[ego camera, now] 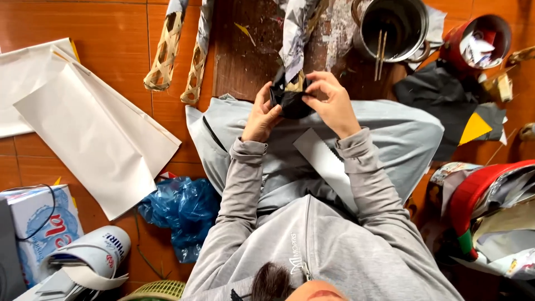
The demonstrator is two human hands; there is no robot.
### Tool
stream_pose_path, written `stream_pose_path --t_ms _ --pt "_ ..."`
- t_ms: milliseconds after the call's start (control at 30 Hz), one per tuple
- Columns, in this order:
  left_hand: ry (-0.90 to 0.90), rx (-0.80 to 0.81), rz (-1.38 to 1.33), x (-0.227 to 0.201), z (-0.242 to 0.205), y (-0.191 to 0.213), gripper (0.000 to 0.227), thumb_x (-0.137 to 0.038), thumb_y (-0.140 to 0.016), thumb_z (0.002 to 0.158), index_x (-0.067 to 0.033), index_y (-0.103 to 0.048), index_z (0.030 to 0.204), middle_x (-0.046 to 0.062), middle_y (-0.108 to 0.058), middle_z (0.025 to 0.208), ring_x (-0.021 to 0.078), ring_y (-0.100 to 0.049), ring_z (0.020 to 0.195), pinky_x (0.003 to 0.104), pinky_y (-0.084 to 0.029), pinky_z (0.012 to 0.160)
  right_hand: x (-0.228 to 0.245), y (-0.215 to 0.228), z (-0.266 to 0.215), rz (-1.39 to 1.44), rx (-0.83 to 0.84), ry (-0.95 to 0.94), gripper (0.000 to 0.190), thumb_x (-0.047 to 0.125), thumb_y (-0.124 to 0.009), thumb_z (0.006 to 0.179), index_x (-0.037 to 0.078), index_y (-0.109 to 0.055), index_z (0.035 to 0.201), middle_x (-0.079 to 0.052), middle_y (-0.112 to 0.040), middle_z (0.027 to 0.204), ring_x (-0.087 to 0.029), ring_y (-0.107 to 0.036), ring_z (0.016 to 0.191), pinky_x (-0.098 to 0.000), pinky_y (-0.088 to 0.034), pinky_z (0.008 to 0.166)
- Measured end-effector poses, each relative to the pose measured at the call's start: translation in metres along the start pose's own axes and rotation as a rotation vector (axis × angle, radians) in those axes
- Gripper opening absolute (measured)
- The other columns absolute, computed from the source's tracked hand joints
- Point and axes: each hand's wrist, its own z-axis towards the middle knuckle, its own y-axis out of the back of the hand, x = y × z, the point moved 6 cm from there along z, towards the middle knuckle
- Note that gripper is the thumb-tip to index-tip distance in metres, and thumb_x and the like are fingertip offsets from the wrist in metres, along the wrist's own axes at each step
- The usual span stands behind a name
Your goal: The recorder is seen wrapping colored paper strips onto a paper-mache giraffe structure using glue and a brush.
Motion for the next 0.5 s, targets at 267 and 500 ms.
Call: stream_pose_path --t_ms 267,500 --pt "0.192 0.02 -0.054 0.043 0.004 0.012 0.052 -0.018 -0.07 0.101 0.0072 -0.048 0.141 0.02 -0.065 0.13 0.0337 -0.068 0.114 0.05 -0.058 0.102 0.032 -0.009 0.017 -0.438 -0.089 0.217 0.013 -0.001 -0.072 0.096 0.002 -0.063 0.105 -0.012 -0.065 0.098 -0.034 -0.061 0.095 -0.0459 -0.049 0.09" --pt "0.196 -0.038 -0.193 0.03 0.011 -0.006 0.047 -0.017 -0.067 0.1 -0.0016 -0.048 0.14 0.014 -0.063 0.131 0.0279 -0.068 0.116 0.049 -0.058 0.102 0.021 -0.013 0.024 -0.273 -0.208 0.088 0.01 -0.001 -0.069 0.102 0.002 -0.067 0.111 -0.013 -0.059 0.1 -0.027 -0.063 0.087 -0.0366 -0.051 0.074"
